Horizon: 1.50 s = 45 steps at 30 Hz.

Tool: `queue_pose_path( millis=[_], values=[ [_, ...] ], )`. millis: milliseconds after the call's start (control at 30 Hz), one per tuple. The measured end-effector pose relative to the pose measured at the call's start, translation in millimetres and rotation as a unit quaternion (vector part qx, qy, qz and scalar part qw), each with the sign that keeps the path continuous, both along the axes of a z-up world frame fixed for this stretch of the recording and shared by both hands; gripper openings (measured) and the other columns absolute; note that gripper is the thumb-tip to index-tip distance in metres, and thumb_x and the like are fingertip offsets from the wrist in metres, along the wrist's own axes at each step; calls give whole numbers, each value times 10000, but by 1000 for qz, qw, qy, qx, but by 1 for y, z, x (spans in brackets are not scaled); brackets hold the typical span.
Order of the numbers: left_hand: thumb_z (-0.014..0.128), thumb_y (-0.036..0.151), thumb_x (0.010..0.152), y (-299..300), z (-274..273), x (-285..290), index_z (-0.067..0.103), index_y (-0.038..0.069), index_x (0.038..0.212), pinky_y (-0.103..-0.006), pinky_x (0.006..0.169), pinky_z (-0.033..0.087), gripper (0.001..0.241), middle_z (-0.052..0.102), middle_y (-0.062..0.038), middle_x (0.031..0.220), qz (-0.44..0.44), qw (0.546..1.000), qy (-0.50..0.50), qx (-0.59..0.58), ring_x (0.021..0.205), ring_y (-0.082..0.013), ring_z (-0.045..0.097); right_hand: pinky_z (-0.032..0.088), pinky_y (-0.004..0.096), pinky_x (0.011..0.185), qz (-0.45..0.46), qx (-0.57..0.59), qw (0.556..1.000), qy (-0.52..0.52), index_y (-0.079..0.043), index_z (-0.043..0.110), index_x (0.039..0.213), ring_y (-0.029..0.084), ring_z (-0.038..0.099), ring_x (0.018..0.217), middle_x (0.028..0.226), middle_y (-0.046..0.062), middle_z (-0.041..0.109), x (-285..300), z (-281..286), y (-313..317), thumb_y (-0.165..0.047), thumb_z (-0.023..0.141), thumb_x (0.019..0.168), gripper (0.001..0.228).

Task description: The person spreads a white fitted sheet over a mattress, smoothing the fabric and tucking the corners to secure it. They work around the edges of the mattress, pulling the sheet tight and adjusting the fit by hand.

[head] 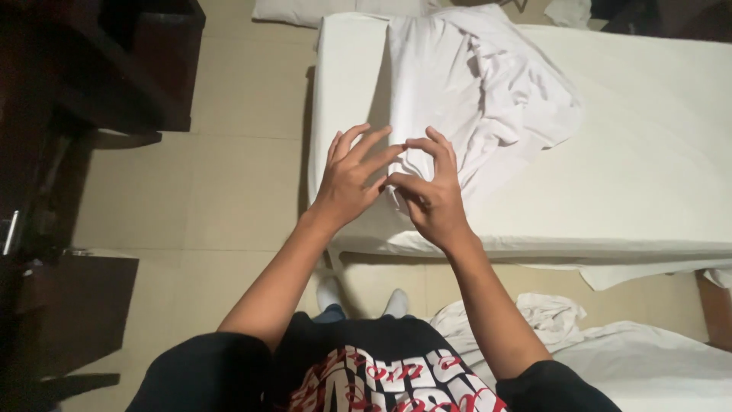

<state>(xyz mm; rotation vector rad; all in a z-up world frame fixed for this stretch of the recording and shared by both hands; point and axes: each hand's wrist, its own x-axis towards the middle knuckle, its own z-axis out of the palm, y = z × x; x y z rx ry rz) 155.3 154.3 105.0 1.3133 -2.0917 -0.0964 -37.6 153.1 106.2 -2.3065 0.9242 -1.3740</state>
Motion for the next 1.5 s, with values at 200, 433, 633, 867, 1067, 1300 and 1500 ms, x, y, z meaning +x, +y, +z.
queue_pose_path(
  millis=[200,433,633,867,1067,1300,1500],
  values=[
    [846,92,793,-4,-4,52,755,151,1028,-640,1224,283,259,727,29,1249,-31,999,-4,-30,1399,-292,518,403,530,1222,-39,30,999,-14,-173,779,1094,464,406,1500,1536,191,484,44,-17,6,-40,819,802,323],
    [684,-74,772,-6,12,100,731,106,983,-666,1222,254,281,763,35,1109,8,999,27,-46,1361,-281,558,395,537,1119,-64,165,983,-53,-5,448,1449,482,373,1414,1516,291,324,79,-42,15,-317,924,684,953],
    [687,-67,750,-6,16,112,729,109,968,-672,1204,243,283,759,26,1084,21,997,40,-64,1300,-291,575,322,602,1072,-181,118,971,107,-30,685,1175,505,388,1377,1457,247,468,91,-111,-11,-151,839,722,493],
    [696,-86,788,-16,5,130,746,162,1058,-705,1217,237,370,752,58,1172,73,995,-59,-30,1353,-296,551,406,530,1120,-163,109,981,8,5,690,1064,443,467,1387,1367,189,578,76,-77,-16,-26,731,902,170],
    [736,23,707,-9,35,97,623,164,1372,-791,1082,179,689,527,-76,1446,-1,992,-73,100,1395,-412,384,410,542,1152,-131,66,989,-7,20,649,1111,482,460,1407,1368,210,540,77,-40,-16,45,707,882,238],
    [825,149,797,-14,12,89,758,195,1082,-707,1146,288,296,650,-51,1319,-75,997,-24,1,1402,-365,460,413,542,1144,-85,56,994,31,5,651,1110,505,446,1406,1395,232,517,74,-44,-23,77,702,850,274],
    [779,4,815,-18,21,96,722,100,1019,-670,1201,308,232,729,-29,1064,-35,996,31,-72,1294,-308,598,471,466,1112,-72,169,981,-57,-26,600,1294,414,531,1369,1487,223,489,70,-50,-19,-82,691,944,366]
  ],
)
